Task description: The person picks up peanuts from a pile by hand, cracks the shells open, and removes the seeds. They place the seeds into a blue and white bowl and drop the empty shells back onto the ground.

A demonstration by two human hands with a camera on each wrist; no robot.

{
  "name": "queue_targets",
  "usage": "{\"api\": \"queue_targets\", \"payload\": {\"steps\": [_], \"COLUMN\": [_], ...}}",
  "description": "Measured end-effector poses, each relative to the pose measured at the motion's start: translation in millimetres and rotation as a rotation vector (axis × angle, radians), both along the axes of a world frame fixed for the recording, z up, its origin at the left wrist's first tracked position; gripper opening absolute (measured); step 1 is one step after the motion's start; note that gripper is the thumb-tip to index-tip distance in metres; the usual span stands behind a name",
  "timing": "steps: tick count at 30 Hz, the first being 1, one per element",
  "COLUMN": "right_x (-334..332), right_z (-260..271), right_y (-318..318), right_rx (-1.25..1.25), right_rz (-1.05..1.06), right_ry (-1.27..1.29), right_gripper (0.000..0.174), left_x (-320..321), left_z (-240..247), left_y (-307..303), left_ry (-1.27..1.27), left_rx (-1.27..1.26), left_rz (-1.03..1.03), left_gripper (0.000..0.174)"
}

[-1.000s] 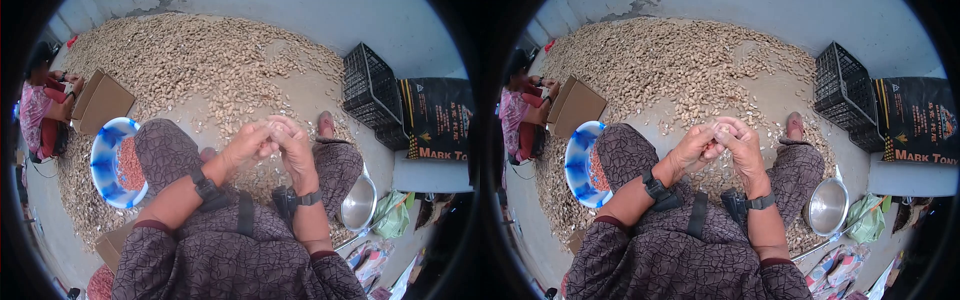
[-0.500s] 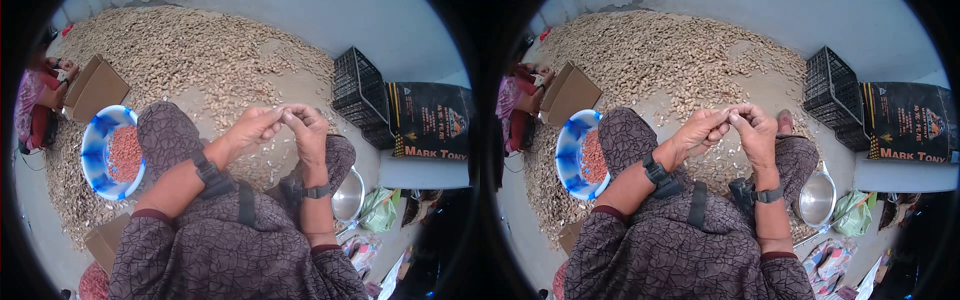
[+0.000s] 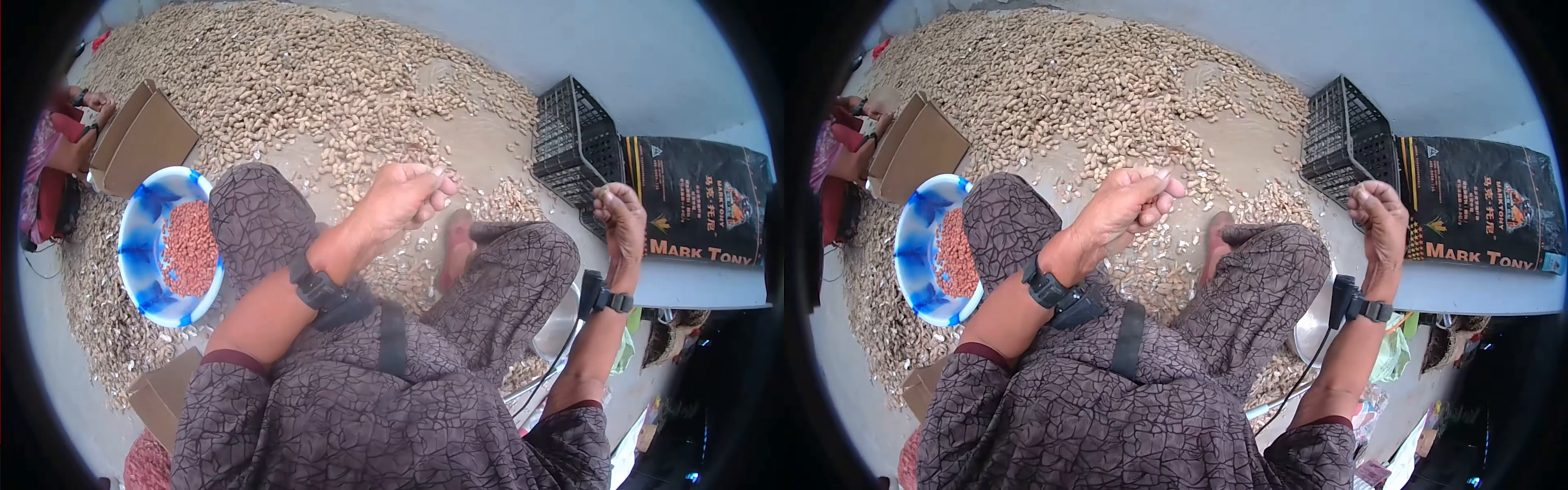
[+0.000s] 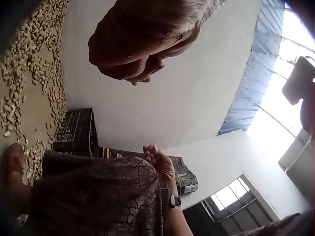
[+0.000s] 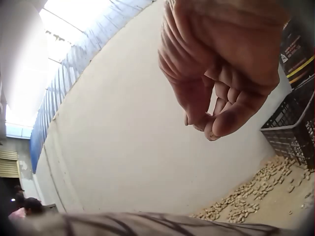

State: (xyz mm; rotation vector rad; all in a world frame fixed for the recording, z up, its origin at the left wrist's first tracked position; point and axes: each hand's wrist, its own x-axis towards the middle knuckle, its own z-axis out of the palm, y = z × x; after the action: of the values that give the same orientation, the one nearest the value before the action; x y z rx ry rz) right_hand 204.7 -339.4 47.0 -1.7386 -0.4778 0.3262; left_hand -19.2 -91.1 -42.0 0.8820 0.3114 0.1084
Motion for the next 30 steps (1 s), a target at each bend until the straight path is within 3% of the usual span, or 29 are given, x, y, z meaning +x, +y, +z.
{"api": "queue_targets", "payload": {"steps": [4,7,20,30], "right_x": [23.7,48.5,52.4,35.4], "right_z": [-105.8,-192.5,-332.4,-378.2], "right_y": [-17.9,-35.9,-33.1,-39.9], "right_rx": [-0.047,-0.163,-0.201,-0.215], "right_rz": [-0.085,-0.055,0.01,-0.007], "right_ry": [0.249,0.3,0.549,0.638], "right_gripper": [0.008,0.01,0.008,0.007], "left_x": [-4.8,-0.9,24.1,37.9], "left_z": [3.3,6.1,21.5,12.9], "left_y": [2.6,5.0,17.3,15.1], "left_ry": [0.053,0.094,0.196,0.255], "left_rx": [-0.039,-0.053,-0.162,-0.202], "left_rz": [0.039,0.072,0.217,0.168], "left_gripper": [0.023,0.022,0.025,0.022]}}
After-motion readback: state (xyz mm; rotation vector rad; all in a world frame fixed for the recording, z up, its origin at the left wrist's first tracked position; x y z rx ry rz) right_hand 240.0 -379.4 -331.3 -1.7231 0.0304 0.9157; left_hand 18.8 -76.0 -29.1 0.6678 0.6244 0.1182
